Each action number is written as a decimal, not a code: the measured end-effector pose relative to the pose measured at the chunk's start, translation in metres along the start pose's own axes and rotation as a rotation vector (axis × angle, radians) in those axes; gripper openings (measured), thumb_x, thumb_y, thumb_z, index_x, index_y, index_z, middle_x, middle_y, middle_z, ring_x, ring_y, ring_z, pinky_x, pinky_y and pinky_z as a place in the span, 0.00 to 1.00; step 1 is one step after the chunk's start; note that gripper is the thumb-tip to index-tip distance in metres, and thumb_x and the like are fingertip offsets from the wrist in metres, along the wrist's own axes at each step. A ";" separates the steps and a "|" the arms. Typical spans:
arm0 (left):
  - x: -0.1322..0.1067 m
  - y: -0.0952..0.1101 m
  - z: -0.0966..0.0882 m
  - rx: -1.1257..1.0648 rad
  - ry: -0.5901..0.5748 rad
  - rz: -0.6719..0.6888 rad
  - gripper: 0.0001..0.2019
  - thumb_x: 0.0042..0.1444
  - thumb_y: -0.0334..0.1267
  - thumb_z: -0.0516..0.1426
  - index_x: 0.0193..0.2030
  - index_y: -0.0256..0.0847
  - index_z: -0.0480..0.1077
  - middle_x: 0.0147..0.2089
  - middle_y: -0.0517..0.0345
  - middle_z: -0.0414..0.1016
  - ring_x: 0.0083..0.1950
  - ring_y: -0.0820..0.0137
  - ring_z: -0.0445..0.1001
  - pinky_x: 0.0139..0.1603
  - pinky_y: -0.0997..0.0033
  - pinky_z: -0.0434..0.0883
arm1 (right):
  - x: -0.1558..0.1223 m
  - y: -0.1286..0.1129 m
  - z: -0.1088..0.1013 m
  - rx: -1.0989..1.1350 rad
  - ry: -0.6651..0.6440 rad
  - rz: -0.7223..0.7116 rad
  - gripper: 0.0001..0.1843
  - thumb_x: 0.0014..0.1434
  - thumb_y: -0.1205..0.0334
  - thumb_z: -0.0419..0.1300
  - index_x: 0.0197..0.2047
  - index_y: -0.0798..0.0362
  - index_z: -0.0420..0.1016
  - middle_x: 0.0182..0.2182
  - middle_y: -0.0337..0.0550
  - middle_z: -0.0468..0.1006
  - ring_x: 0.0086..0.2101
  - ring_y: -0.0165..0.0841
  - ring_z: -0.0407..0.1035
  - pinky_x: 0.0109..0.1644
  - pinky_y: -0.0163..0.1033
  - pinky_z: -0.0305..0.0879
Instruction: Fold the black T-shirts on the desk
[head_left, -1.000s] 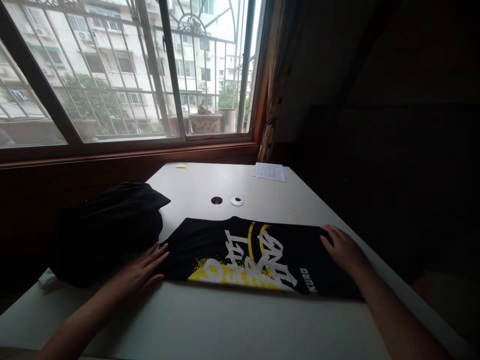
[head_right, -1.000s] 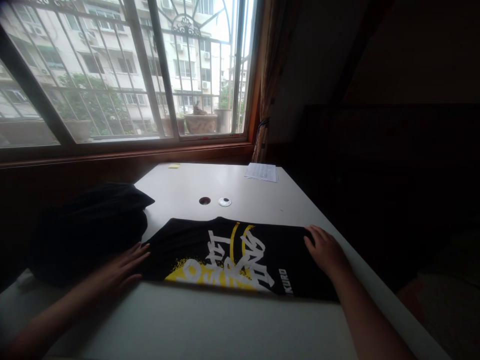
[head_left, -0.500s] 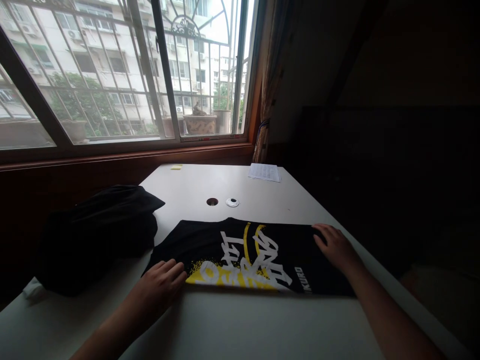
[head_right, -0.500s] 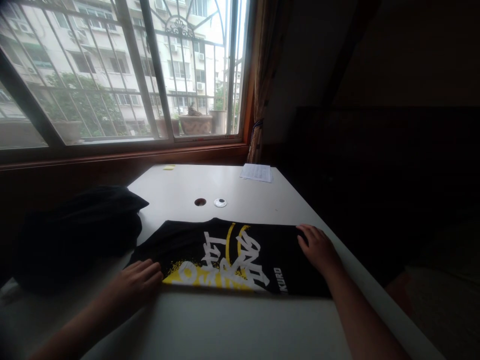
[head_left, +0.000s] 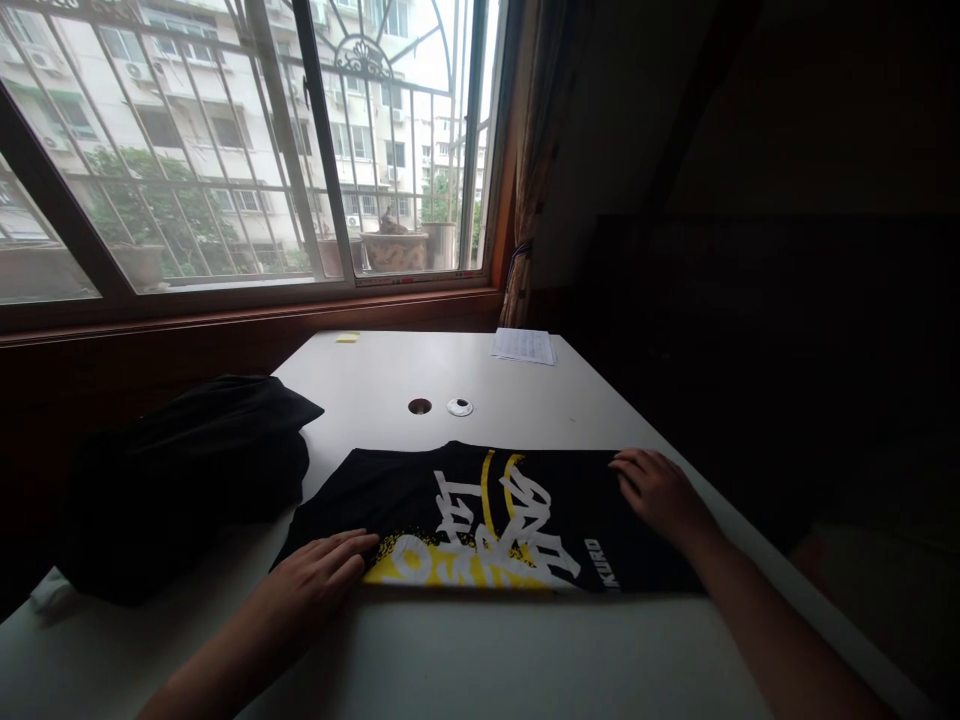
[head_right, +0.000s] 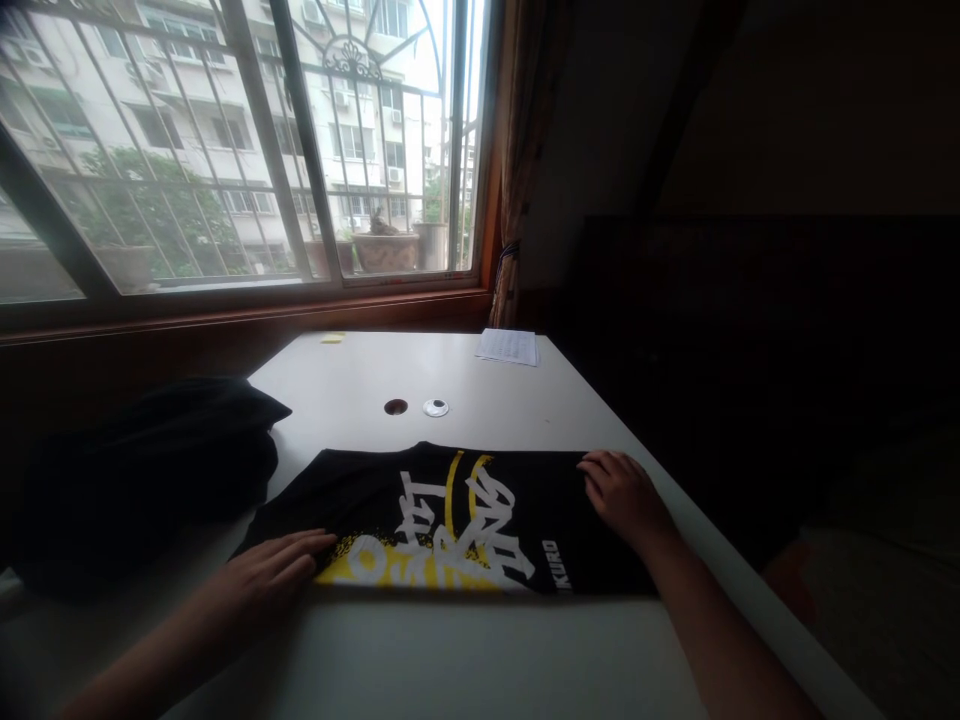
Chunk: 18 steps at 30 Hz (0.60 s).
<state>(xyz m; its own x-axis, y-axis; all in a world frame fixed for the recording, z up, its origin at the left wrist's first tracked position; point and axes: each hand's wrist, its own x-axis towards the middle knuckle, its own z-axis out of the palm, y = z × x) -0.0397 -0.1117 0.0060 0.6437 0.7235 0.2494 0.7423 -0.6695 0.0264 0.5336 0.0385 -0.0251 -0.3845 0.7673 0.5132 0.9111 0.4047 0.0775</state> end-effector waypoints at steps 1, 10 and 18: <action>-0.003 -0.003 0.000 -0.007 0.008 0.002 0.16 0.67 0.27 0.50 0.56 0.44 0.72 0.63 0.57 0.73 0.64 0.62 0.71 0.59 0.62 0.75 | 0.002 -0.006 -0.007 0.022 -0.023 -0.021 0.13 0.63 0.62 0.53 0.45 0.50 0.78 0.47 0.50 0.76 0.50 0.47 0.70 0.56 0.54 0.67; -0.040 -0.042 -0.005 0.190 0.019 -0.050 0.29 0.60 0.24 0.50 0.68 0.45 0.65 0.66 0.53 0.70 0.62 0.59 0.74 0.58 0.59 0.77 | -0.033 -0.054 -0.060 0.336 -0.347 -0.037 0.14 0.65 0.59 0.56 0.50 0.41 0.81 0.50 0.43 0.80 0.49 0.42 0.76 0.53 0.49 0.76; -0.060 -0.066 0.007 0.227 0.062 -0.082 0.28 0.61 0.26 0.49 0.67 0.47 0.68 0.65 0.54 0.72 0.62 0.60 0.74 0.58 0.62 0.76 | -0.137 0.018 -0.069 0.169 -0.329 0.013 0.26 0.61 0.48 0.63 0.62 0.39 0.75 0.59 0.43 0.76 0.55 0.47 0.73 0.57 0.50 0.75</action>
<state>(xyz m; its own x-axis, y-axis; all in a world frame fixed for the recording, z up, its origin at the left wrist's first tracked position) -0.1259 -0.1102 -0.0179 0.5722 0.7574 0.3145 0.8188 -0.5492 -0.1670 0.6131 -0.0934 -0.0352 -0.4249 0.8808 0.2088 0.8896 0.4490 -0.0837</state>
